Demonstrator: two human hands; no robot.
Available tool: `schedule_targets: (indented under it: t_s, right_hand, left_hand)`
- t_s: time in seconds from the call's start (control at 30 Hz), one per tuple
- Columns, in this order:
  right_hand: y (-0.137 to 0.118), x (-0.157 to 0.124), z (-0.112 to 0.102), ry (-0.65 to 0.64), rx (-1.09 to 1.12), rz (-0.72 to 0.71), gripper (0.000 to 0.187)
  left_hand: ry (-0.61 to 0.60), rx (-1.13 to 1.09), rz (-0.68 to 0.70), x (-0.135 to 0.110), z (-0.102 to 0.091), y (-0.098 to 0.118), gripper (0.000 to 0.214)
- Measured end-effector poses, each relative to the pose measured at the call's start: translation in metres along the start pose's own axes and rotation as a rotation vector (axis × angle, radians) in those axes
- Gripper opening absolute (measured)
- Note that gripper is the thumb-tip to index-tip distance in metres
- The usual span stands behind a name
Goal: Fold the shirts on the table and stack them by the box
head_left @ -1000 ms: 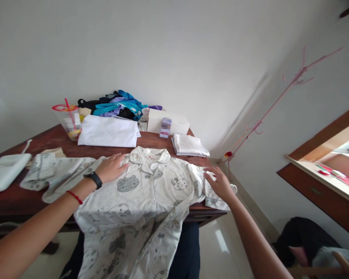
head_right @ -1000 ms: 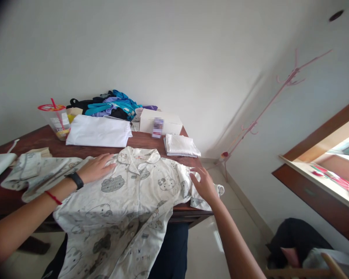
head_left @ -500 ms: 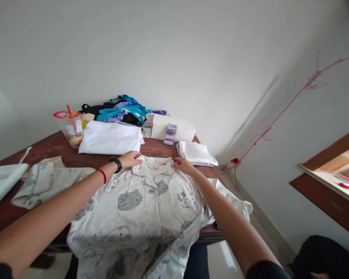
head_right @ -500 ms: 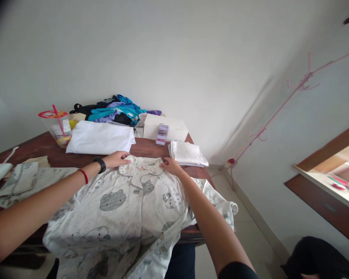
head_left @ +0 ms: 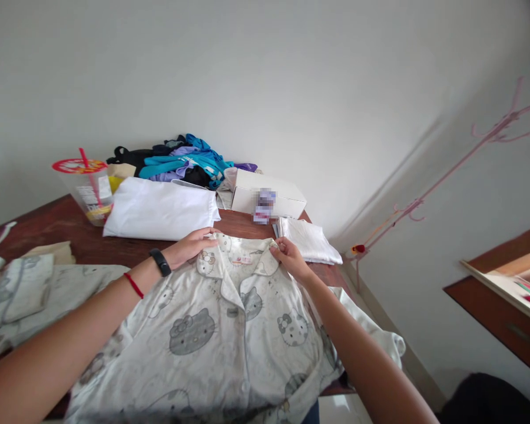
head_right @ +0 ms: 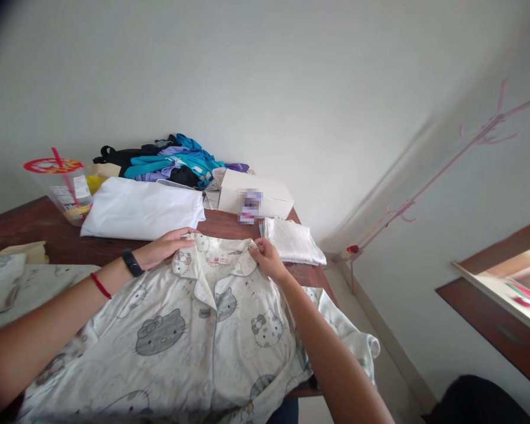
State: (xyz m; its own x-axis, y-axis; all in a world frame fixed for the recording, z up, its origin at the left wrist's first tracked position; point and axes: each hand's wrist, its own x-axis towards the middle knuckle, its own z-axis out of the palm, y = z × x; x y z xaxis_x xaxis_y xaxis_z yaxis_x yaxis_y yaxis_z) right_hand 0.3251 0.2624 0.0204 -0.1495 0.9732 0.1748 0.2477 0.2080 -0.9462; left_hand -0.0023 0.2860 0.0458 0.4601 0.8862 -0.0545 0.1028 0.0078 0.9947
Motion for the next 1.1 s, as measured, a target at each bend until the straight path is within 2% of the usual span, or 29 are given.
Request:
schedule_targets:
  t_s: [0.1,0.2,0.27,0.4,0.5,0.6,0.67,0.73,0.8,0.87,0.9,1.0,1.1]
  right_hand:
    - [-0.001,0.007,0.003,0.089,-0.115,-0.053,0.036]
    - [-0.008,0.016,0.006,0.179,-0.397,-0.1,0.025]
    - [-0.014,0.023,0.009,0.192,-0.585,-0.121,0.02]
    - [-0.02,0.04,0.015,0.198,-0.86,-0.119,0.025]
    - [-0.016,0.052,0.019,0.185,-0.975,-0.064,0.028]
    - [-0.015,0.051,0.025,0.152,-1.015,-0.088,0.035]
    - [-0.019,0.041,0.03,0.116,-1.036,-0.166,0.038]
    - [-0.024,0.025,0.033,0.046,-0.995,-0.225,0.032]
    - [-0.03,0.008,0.036,-0.042,-0.891,-0.209,0.023]
    - [-0.032,-0.007,0.039,-0.127,-0.785,-0.163,0.018]
    - [-0.032,-0.013,0.04,-0.17,-0.737,-0.146,0.016]
    - [-0.026,-0.023,0.042,-0.291,-0.63,-0.138,0.016]
    - [-0.017,-0.026,0.044,-0.304,-0.576,-0.146,0.02]
  left_hand:
    - [0.088,0.142,0.095,0.008,-0.002,-0.004,0.057]
    - [0.185,0.27,0.189,0.022,-0.004,-0.009,0.048]
    - [0.224,0.42,0.261,0.033,-0.007,-0.011,0.038]
    - [0.248,0.855,0.415,0.061,-0.013,-0.014,0.036]
    - [0.227,0.946,0.409,0.08,-0.015,-0.016,0.035]
    - [0.215,1.027,0.403,0.084,-0.008,-0.015,0.033]
    - [0.181,1.081,0.445,0.075,0.003,-0.013,0.039]
    - [0.044,1.147,0.534,0.057,0.015,-0.011,0.043]
    - [-0.161,1.177,0.617,0.038,0.026,-0.008,0.049]
    - [-0.318,1.152,0.639,0.023,0.033,-0.008,0.056]
    - [-0.357,1.131,0.629,0.018,0.035,-0.008,0.059]
    - [-0.363,1.083,0.58,0.018,0.036,-0.013,0.058]
    - [-0.311,1.011,0.571,0.029,0.034,-0.018,0.047]
